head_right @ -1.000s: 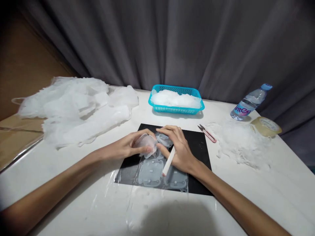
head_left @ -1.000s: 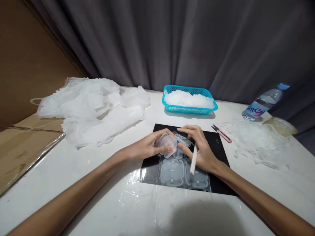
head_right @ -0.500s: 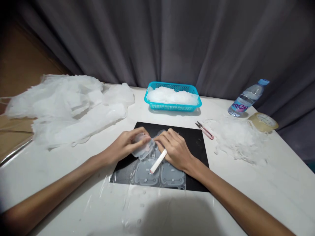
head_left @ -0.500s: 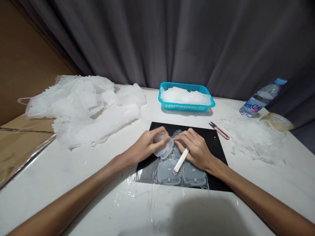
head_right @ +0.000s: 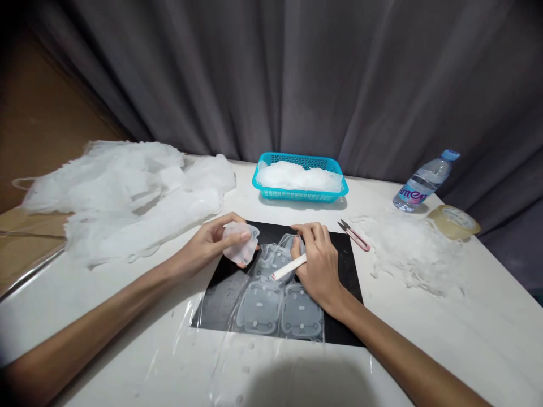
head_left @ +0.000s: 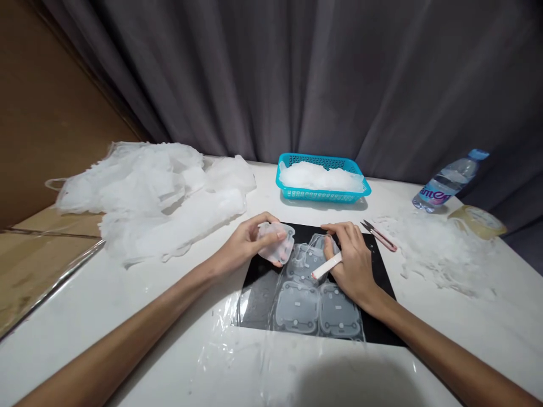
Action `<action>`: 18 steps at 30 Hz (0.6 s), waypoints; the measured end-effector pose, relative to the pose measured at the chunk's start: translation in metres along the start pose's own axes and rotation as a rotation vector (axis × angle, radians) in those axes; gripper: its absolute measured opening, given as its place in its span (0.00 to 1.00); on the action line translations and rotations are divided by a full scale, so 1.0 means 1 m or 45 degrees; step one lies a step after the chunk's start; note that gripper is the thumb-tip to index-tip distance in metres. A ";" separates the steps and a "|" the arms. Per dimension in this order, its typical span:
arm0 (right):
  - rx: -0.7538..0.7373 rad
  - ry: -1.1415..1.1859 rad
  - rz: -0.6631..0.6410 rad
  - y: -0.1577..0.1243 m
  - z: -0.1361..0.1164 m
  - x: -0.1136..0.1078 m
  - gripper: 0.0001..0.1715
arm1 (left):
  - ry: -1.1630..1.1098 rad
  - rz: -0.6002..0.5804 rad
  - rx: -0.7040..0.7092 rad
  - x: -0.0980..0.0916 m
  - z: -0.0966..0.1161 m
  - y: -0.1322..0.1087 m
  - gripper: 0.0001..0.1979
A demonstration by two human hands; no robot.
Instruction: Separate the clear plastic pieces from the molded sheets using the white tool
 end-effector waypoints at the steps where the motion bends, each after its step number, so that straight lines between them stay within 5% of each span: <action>1: 0.035 0.019 -0.003 0.001 0.002 0.000 0.14 | -0.007 -0.027 0.003 0.005 0.003 -0.002 0.15; 6: 0.009 0.297 -0.030 0.004 0.000 -0.007 0.16 | 0.033 0.000 0.021 0.019 0.014 -0.009 0.15; 14: -0.537 0.236 -0.026 -0.011 -0.030 -0.014 0.13 | 0.092 -0.008 -0.001 0.025 0.007 -0.011 0.14; 18: -0.597 0.192 -0.121 -0.012 -0.034 -0.006 0.12 | 0.147 -0.006 -0.012 0.025 0.005 -0.011 0.15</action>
Point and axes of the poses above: each hand's wrist, its own y-axis towards the middle knuckle, its own x-axis out of the palm, z = x × y, the point moved 5 cm from there along y, towards the middle knuckle, and after that the axes turned 7 degrees about y, right-handed, at the moved point
